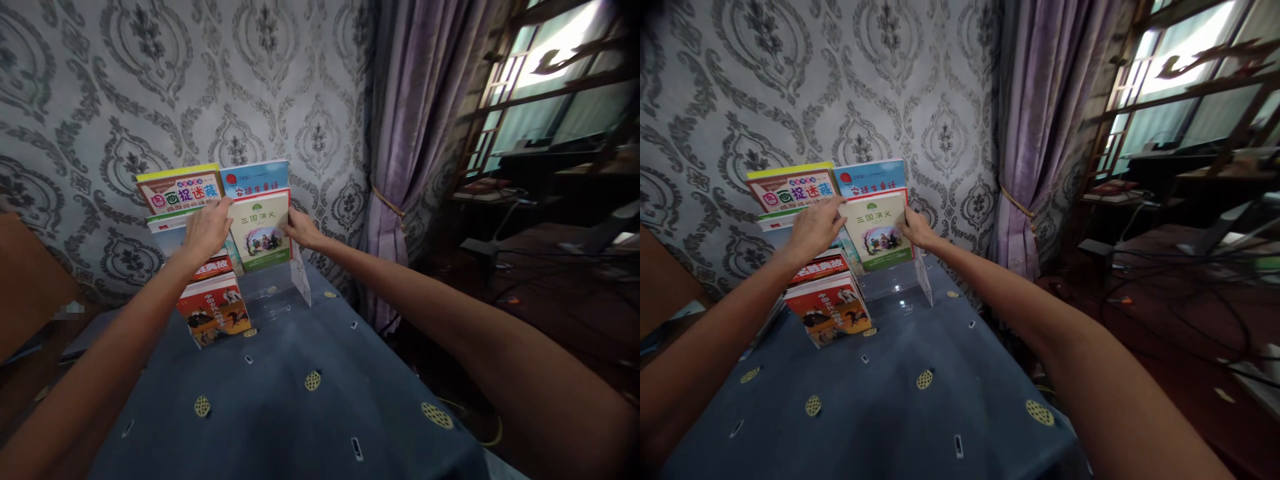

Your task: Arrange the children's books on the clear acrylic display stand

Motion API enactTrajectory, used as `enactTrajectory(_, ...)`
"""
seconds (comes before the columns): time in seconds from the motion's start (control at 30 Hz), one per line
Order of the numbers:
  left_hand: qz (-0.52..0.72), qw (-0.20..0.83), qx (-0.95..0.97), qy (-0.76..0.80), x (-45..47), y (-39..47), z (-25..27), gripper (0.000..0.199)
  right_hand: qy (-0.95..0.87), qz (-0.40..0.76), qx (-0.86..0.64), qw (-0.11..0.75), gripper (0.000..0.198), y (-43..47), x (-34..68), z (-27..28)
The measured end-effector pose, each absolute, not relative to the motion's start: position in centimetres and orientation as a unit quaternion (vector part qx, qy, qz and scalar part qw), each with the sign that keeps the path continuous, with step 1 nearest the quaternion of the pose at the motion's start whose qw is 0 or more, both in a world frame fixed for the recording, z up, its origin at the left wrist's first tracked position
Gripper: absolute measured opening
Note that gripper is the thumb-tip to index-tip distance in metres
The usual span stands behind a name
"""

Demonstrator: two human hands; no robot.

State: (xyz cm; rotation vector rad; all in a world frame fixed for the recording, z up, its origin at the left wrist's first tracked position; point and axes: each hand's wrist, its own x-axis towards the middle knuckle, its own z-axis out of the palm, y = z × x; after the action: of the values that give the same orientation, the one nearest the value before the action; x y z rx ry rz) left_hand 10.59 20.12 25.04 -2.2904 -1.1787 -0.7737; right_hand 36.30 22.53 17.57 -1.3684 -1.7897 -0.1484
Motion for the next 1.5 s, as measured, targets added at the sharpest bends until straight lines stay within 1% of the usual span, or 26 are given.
enactTrajectory(0.17, -0.252, 0.239, -0.830, -0.436, 10.5, 20.7, 24.5, 0.048, -0.694, -0.052, -0.596, 0.402, 0.033, 22.6, 36.4, 16.8)
enactTrajectory(0.57, -0.200, 0.222, -0.828, -0.474, 11.0, 19.6, 25.1, 0.053, -0.664, -0.050, -0.627, 0.404, 0.022, 21.7, 35.6, 16.7)
enactTrajectory(0.83, -0.269, 0.202, -0.813, -0.476, 9.6, 20.2, 25.2, 0.052, -0.613, -0.028, -0.667, 0.423, 0.034, 19.8, 34.4, 16.8)
enactTrajectory(1.03, -0.250, 0.208, -0.810, -0.488, 9.3, 20.2, 25.6, 0.050, -0.582, -0.009, -0.693, 0.426, 0.037, 19.4, 33.9, 17.2)
enactTrajectory(1.27, -0.243, 0.214, -0.809, -0.491, 9.8, 20.9, 25.8, 0.050, -0.551, 0.011, -0.699, 0.456, 0.051, 20.0, 34.1, 16.3)
enactTrajectory(1.37, -0.250, 0.210, -0.809, -0.489, 9.9, 21.3, 25.9, 0.049, -0.564, 0.005, -0.689, 0.455, 0.046, 20.4, 34.3, 16.0)
enactTrajectory(1.5, -0.261, 0.179, -0.825, -0.469, 10.0, 22.0, 25.9, 0.045, -0.570, 0.001, -0.686, 0.452, 0.040, 20.9, 34.4, 15.8)
